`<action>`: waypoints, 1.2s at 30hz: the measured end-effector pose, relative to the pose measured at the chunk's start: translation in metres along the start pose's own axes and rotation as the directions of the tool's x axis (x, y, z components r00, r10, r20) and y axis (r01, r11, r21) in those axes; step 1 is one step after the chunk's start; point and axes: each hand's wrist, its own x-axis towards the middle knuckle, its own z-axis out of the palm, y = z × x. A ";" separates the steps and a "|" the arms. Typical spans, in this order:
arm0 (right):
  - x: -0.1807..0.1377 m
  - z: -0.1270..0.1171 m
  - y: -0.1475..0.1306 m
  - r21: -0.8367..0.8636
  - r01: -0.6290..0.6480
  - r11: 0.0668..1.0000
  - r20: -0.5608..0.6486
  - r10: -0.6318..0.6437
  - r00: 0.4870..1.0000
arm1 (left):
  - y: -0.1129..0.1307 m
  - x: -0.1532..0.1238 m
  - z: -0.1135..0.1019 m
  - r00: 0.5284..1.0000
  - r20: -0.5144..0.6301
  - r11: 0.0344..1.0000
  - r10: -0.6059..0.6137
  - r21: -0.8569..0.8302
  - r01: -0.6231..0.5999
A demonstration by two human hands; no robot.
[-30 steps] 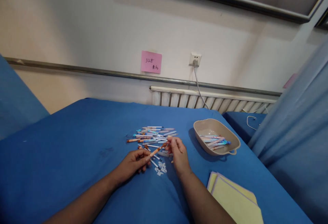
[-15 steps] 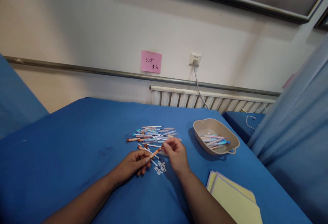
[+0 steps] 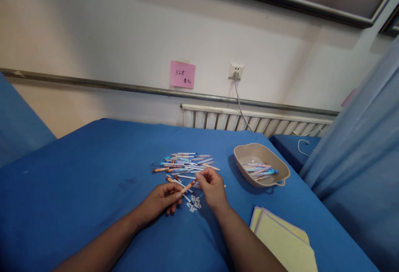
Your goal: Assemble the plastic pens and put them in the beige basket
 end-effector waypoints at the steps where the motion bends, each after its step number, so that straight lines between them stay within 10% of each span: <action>1: 0.000 0.000 0.000 0.001 -0.001 1.000 -0.002 0.001 1.000 | 0.000 0.000 0.000 1.000 0.003 1.000 0.000 -0.002 0.000; 21: -0.007 0.000 0.002 0.018 0.018 1.000 0.090 -0.019 0.996 | 0.005 -0.003 0.006 0.996 0.077 0.998 0.038 -0.061 -0.034; 30: -0.003 0.009 0.002 0.221 -0.168 0.961 -0.139 0.201 0.970 | 0.017 -0.006 0.006 0.997 -0.017 0.996 0.069 -0.057 -0.070; 36: -0.041 -0.012 -0.002 -0.071 -0.135 0.988 0.036 0.138 0.990 | 0.055 0.008 0.010 0.977 -0.154 0.987 0.144 0.099 -0.130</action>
